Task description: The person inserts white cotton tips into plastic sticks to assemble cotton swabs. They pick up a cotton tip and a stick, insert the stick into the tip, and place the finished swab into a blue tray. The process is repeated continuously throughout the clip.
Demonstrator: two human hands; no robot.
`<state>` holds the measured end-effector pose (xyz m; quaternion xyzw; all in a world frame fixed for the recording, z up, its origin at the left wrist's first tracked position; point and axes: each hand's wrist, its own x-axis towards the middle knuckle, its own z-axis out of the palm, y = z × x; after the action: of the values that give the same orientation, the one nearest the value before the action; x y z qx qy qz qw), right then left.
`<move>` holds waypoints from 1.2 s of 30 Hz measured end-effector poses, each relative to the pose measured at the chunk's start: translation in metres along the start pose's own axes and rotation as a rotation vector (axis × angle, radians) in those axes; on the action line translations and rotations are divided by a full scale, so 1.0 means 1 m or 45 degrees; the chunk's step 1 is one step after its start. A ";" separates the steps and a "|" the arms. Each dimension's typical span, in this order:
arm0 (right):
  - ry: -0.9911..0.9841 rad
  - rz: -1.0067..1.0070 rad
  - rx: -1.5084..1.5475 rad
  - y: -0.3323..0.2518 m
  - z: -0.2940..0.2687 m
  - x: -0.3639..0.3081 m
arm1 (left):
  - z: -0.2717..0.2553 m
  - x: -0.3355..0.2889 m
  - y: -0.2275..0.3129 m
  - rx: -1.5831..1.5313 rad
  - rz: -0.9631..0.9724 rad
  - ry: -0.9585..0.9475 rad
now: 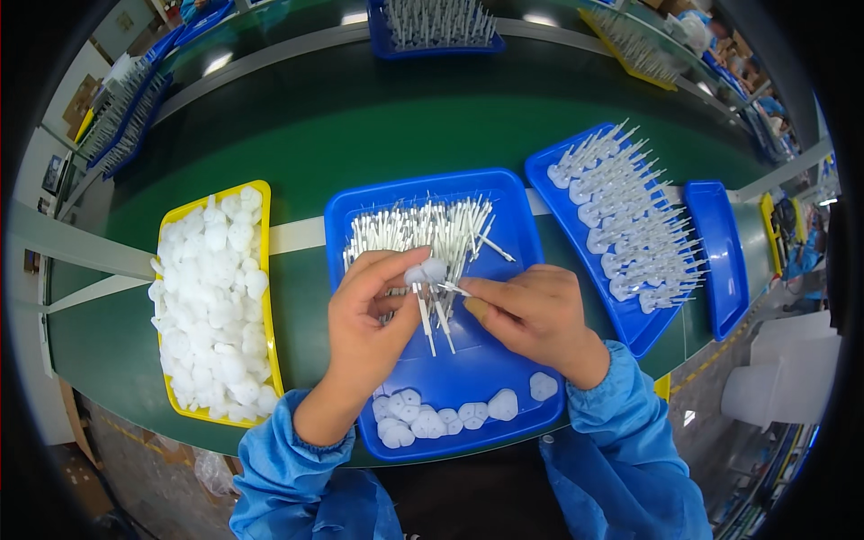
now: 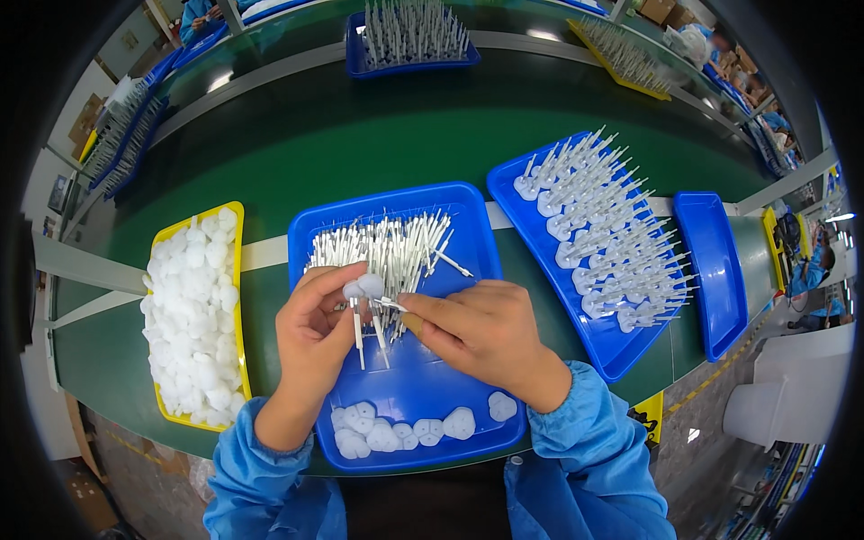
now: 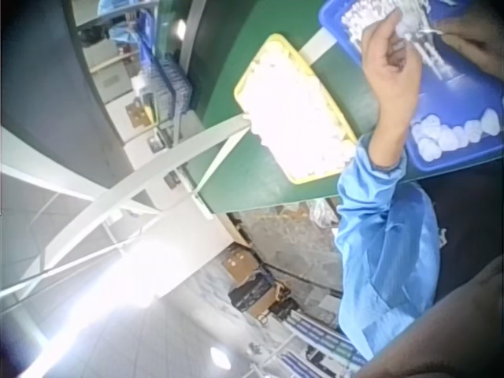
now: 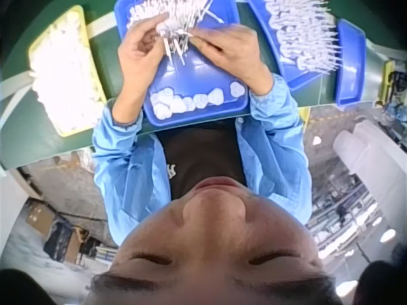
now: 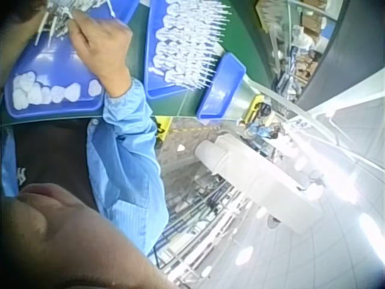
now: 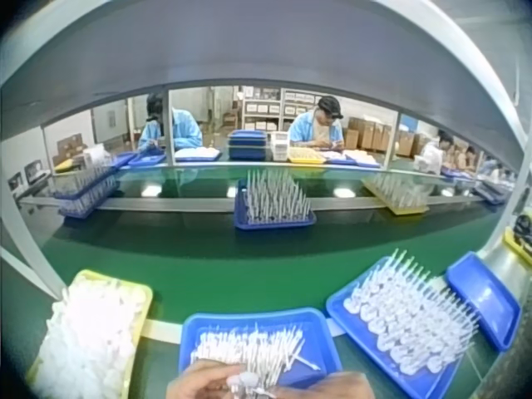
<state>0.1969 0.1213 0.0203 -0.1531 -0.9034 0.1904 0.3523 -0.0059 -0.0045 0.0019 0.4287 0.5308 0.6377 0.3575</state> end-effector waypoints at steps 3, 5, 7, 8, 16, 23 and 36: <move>0.006 0.048 0.065 0.001 0.003 -0.001 | 0.000 0.001 0.001 0.058 0.024 0.010; -0.028 0.106 0.098 0.000 0.000 -0.001 | 0.001 0.001 0.001 0.056 0.026 0.019; -0.038 0.178 0.167 -0.002 -0.002 -0.001 | -0.001 0.001 -0.003 0.040 0.038 0.029; -0.031 0.221 0.216 -0.002 -0.001 -0.001 | -0.002 0.000 -0.005 0.032 0.045 0.034; 0.019 0.336 0.237 -0.008 0.008 -0.003 | 0.006 -0.005 0.001 0.219 -0.008 -0.054; -0.081 0.700 0.430 -0.014 0.011 -0.003 | 0.009 -0.006 0.000 0.358 0.083 -0.033; 0.009 0.227 0.097 -0.002 0.014 -0.005 | 0.011 -0.013 0.010 0.590 0.071 -0.042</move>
<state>0.1901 0.1146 0.0084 -0.2201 -0.8771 0.2546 0.3428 0.0090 -0.0147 0.0103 0.5244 0.6449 0.5014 0.2404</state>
